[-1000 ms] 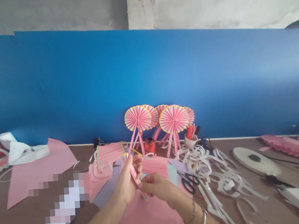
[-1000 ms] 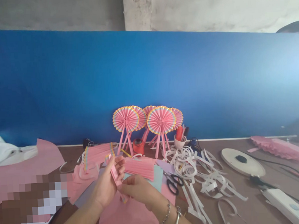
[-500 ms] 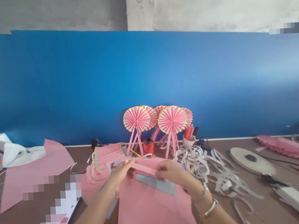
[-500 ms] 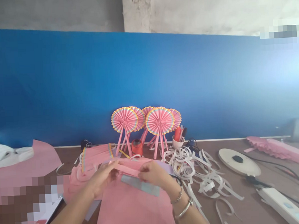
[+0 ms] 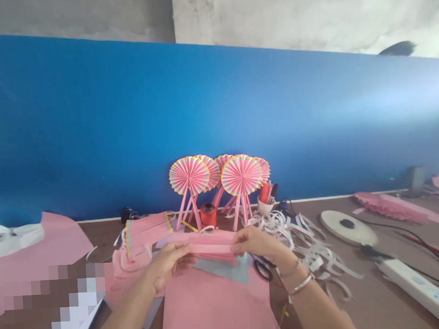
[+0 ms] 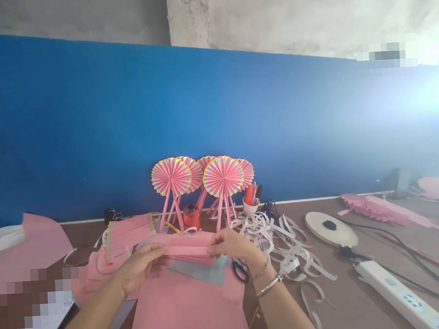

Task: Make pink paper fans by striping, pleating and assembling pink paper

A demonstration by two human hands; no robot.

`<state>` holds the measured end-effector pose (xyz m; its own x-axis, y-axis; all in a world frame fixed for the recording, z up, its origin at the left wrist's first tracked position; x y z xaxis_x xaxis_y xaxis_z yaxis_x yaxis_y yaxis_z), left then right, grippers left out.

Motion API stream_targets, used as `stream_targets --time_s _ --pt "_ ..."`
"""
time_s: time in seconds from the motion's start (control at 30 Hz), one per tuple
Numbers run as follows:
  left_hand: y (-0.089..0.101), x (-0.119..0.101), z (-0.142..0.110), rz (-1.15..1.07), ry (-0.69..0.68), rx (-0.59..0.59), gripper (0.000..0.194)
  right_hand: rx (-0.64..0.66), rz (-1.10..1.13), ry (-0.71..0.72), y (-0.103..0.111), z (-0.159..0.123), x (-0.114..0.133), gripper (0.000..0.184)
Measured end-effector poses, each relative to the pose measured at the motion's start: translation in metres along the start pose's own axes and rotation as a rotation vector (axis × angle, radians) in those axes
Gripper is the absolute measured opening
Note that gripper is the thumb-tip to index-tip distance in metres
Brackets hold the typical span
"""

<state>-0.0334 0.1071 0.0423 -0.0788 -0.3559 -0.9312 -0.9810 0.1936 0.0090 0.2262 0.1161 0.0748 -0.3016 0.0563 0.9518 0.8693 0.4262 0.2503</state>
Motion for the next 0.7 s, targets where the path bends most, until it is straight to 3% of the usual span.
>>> stream_targets --time_s 0.13,0.2,0.37,0.57,0.7 --pt "-0.01 -0.009 -0.01 0.165 -0.135 0.006 0.027 -0.098 -0.233 0.204 -0.022 -0.006 0.019 0.034" --pt "-0.019 -0.015 -0.018 0.249 -0.193 0.03 0.026 -0.07 -0.267 0.32 -0.041 -0.009 0.028 0.021" --pt "-0.034 -0.024 -0.032 0.315 -0.312 0.064 0.02 -0.068 -0.224 0.204 -0.067 -0.011 0.026 0.018" --pt "-0.023 -0.016 -0.022 0.207 -0.224 -0.055 0.022 -0.041 -0.219 0.095 -0.04 -0.015 0.027 0.019" --pt "-0.019 -0.01 -0.016 0.138 -0.218 -0.032 0.025 0.007 -0.248 0.11 -0.01 -0.022 0.029 0.023"
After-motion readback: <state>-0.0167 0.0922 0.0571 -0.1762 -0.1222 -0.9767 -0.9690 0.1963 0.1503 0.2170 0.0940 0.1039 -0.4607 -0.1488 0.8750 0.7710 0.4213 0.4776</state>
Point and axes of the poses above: each hand's wrist, its own z-axis towards the middle knuckle, its own y-axis out of the back of the hand, x = y × z, the point moved 1 cm from there along z, towards the middle knuckle, and after that the axes turned 14 degrees about z, right-handed, at the moved point
